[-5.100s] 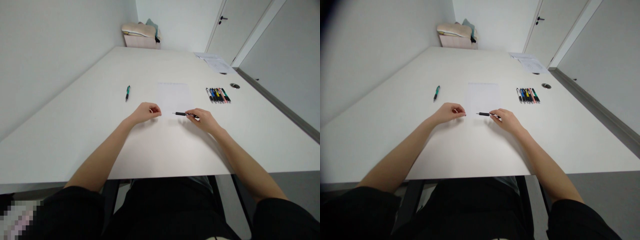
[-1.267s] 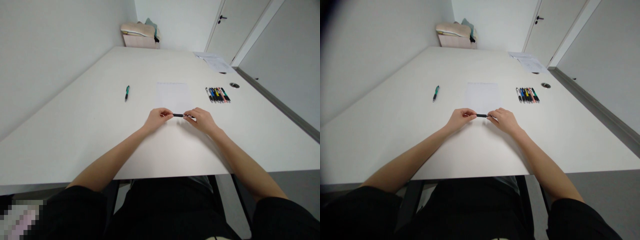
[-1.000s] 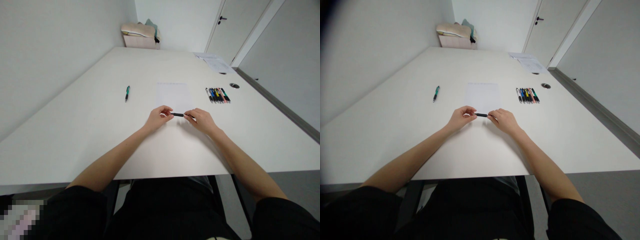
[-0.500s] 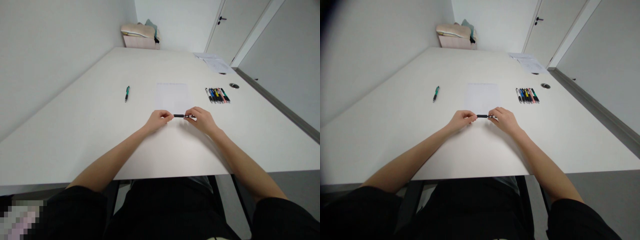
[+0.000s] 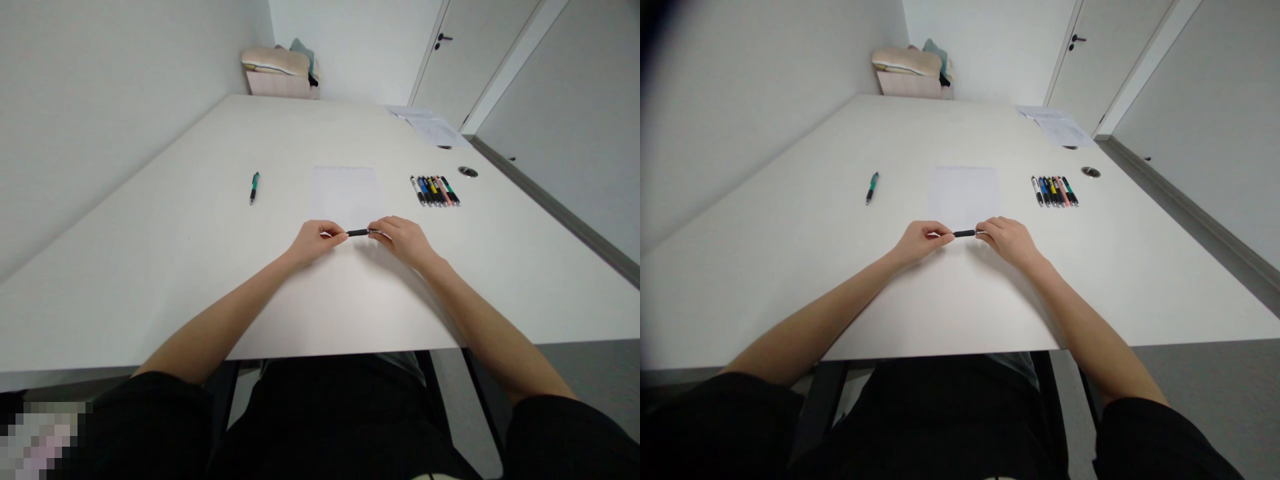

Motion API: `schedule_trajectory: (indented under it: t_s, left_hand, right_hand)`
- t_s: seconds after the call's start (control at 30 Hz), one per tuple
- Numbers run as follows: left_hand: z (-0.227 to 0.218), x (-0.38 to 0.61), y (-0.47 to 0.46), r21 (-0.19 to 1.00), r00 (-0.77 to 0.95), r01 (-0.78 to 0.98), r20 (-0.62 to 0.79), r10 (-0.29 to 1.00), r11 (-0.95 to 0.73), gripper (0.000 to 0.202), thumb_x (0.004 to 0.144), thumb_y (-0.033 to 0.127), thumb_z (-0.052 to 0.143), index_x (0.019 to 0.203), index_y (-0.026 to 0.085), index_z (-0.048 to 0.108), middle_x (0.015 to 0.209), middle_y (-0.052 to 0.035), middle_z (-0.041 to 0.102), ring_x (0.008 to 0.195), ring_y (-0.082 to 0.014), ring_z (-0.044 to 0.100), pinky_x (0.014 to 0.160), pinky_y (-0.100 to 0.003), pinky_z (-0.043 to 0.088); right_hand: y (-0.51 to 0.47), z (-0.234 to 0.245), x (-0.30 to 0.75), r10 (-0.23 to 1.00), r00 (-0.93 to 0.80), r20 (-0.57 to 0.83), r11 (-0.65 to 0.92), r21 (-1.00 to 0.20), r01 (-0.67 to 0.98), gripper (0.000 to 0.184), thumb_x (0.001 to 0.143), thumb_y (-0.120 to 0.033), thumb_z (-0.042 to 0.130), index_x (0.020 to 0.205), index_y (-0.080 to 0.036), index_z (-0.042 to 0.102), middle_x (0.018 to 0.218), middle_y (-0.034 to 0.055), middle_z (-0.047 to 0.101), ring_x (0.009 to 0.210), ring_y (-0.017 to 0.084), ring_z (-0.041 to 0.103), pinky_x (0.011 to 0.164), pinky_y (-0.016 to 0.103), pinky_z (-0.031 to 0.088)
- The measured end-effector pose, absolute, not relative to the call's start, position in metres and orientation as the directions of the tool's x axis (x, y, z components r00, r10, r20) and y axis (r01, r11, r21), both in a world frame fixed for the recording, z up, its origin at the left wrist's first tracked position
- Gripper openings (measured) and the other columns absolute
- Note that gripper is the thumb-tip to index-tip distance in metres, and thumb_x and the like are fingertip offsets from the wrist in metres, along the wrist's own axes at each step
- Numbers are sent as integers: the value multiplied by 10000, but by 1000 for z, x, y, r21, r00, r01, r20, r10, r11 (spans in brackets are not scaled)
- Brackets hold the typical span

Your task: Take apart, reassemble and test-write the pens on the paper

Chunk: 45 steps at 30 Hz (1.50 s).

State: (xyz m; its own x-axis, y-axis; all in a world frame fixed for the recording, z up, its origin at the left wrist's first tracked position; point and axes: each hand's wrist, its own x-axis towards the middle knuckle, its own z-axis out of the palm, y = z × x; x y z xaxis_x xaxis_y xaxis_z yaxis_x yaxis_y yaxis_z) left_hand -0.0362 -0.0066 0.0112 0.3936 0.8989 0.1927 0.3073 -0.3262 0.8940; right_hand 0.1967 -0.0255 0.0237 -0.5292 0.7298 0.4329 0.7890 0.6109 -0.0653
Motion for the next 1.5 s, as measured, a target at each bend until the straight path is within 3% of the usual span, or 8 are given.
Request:
schedule_trajectory:
  t_s: [0.2,0.63,0.93,1.23,1.4,1.5]
  left_hand:
    - [17,-35,-10,860,392,340,237,889,-380,246,717,390,632,735,155,703,741,-42,687,679,-135,601,649,-239,513]
    - [14,-34,-12,774,424,404,314,850,-487,190,762,329,591,742,170,694,767,-36,691,686,-130,604,673,-244,505]
    - [15,-34,-14,663,468,459,385,795,-591,149,778,267,568,729,170,670,715,-26,658,644,-122,570,650,-244,455]
    - [7,-33,-10,675,475,498,312,823,-544,154,766,282,592,705,158,660,678,-9,653,607,-107,552,617,-234,425]
    - [9,-32,-11,709,445,491,297,845,-507,195,797,317,570,747,164,681,722,-16,677,629,-111,562,640,-240,432]
    - [9,-29,-11,775,354,454,296,887,-440,232,805,356,564,775,163,689,761,-31,688,671,-124,582,652,-244,445]
  right_hand:
    - [-23,24,198,721,-548,425,605,1,797,248,920,-359,454,977,-214,647,916,51,706,792,175,617,785,324,367]
    - [-22,23,197,713,-545,441,570,86,817,258,932,-359,429,979,-234,650,919,31,698,785,169,606,820,324,332]
    - [-22,22,197,733,-551,399,579,60,813,255,938,-335,422,1000,-218,640,921,45,683,805,172,597,730,305,341]
    - [-23,24,193,711,-564,420,583,97,806,262,941,-338,415,989,-241,654,921,31,694,802,162,582,832,338,312]
    - [-25,23,192,710,-472,523,540,26,841,227,909,-393,464,940,-304,671,904,2,702,1025,217,535,1021,445,195]
    - [-24,23,194,706,-275,653,465,-134,875,301,846,-507,522,1039,-313,647,1081,36,663,1190,278,435,1058,520,134]
